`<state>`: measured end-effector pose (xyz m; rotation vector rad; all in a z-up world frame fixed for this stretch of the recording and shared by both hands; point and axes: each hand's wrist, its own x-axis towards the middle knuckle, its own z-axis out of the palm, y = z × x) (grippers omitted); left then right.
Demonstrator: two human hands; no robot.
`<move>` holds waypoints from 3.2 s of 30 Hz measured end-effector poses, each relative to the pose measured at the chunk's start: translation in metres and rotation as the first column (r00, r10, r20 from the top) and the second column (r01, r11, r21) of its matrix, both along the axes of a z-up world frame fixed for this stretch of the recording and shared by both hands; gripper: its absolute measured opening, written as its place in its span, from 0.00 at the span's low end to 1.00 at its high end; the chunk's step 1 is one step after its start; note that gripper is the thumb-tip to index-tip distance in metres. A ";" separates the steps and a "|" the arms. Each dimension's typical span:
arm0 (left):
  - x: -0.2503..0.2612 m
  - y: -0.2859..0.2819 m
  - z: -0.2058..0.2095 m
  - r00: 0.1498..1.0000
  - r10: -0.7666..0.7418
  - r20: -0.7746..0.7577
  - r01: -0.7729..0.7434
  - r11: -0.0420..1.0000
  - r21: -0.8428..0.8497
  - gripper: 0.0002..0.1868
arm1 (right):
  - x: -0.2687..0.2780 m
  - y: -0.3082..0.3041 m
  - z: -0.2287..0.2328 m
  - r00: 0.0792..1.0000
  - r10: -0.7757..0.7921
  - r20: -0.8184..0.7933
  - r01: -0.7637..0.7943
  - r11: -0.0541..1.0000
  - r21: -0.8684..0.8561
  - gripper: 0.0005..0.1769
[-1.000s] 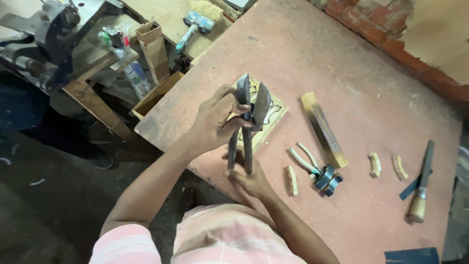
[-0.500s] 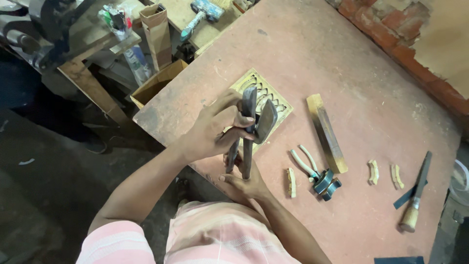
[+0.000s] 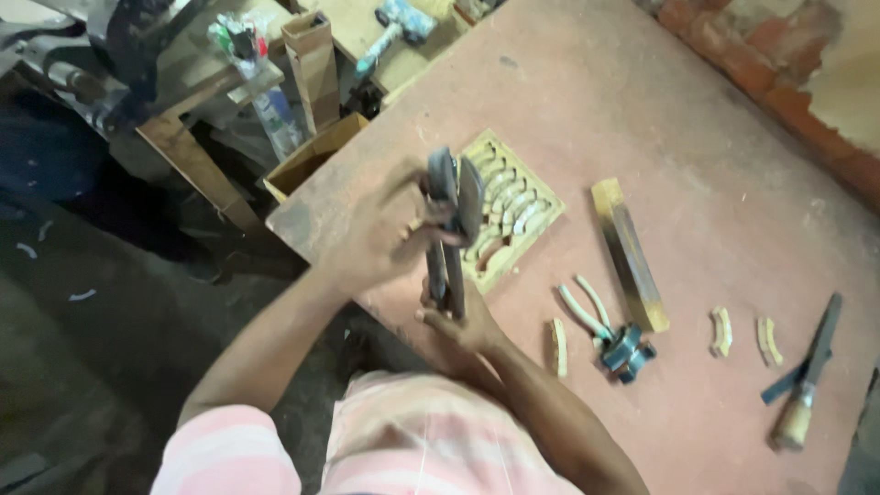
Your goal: The person uses pliers to bend a small curved wooden piece, then hammers it on a metal surface. They place the piece into a wooden mold, brush the mold, and use a marker to mark the pieces. The person also uses a file to shape the wooden piece and a hammer to tap it into place.
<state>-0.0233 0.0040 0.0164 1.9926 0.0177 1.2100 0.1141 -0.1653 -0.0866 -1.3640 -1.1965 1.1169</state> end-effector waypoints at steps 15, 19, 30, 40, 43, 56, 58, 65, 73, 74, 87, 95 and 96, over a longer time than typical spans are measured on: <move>0.016 -0.021 -0.002 0.995 0.017 0.098 -0.023 0.998 0.060 0.16 | 0.006 -0.015 0.046 0.962 -0.081 0.261 0.094 0.995 -0.039 0.11; 0.018 -0.032 -0.002 0.993 -0.027 0.119 0.021 0.999 0.047 0.15 | 0.015 -0.022 0.055 0.964 0.004 0.265 0.025 0.994 -0.104 0.05; 0.027 -0.033 -0.007 0.992 0.017 0.128 -0.016 1.000 -0.010 0.16 | -0.003 -0.013 0.047 0.880 -0.346 0.326 0.369 0.929 -0.008 0.13; 0.027 -0.012 -0.026 0.980 -0.033 0.196 0.052 0.994 -0.091 0.16 | -0.004 -0.019 0.013 0.987 -0.152 0.047 0.152 0.988 0.022 0.38; 0.025 -0.011 -0.034 0.977 -0.032 0.209 0.057 0.991 -0.118 0.15 | -0.006 -0.019 0.005 0.988 -0.137 0.072 0.139 0.990 -0.019 0.36; 0.026 0.009 -0.020 0.994 -0.017 0.108 0.021 0.999 -0.038 0.18 | -0.007 -0.003 -0.003 0.992 -0.129 0.000 0.129 0.991 -0.025 0.26; 0.038 0.011 -0.017 0.988 -0.096 0.120 0.098 0.995 -0.015 0.17 | -0.007 -0.003 -0.004 0.980 -0.190 -0.061 0.189 0.982 -0.015 0.24; 0.066 0.023 -0.028 0.952 -0.283 0.114 0.293 0.952 -0.086 0.19 | -0.013 -0.010 -0.002 0.922 -0.378 0.086 0.379 0.925 -0.005 0.29; 0.068 0.020 -0.027 0.944 -0.279 0.175 0.295 0.952 -0.078 0.18 | -0.013 -0.013 0.010 0.874 -0.481 0.061 0.482 0.876 0.007 0.06; 0.066 0.019 -0.026 0.954 -0.258 0.152 0.269 0.962 -0.054 0.17 | -0.014 -0.013 0.012 0.880 -0.472 0.057 0.471 0.882 0.031 0.05; 0.072 0.005 -0.024 0.929 -0.316 0.193 0.343 0.931 -0.125 0.12 | -0.016 -0.004 0.038 0.782 -0.558 0.277 0.564 0.823 0.064 0.22; 0.077 0.006 -0.030 0.913 -0.326 0.247 0.374 0.910 -0.181 0.10 | -0.023 -0.002 0.037 0.634 -0.656 0.410 0.583 0.754 0.303 0.13; 0.078 0.006 -0.030 0.915 -0.320 0.248 0.365 0.917 -0.163 0.10 | -0.023 -0.002 0.037 0.661 -0.651 0.373 0.594 0.758 0.271 0.10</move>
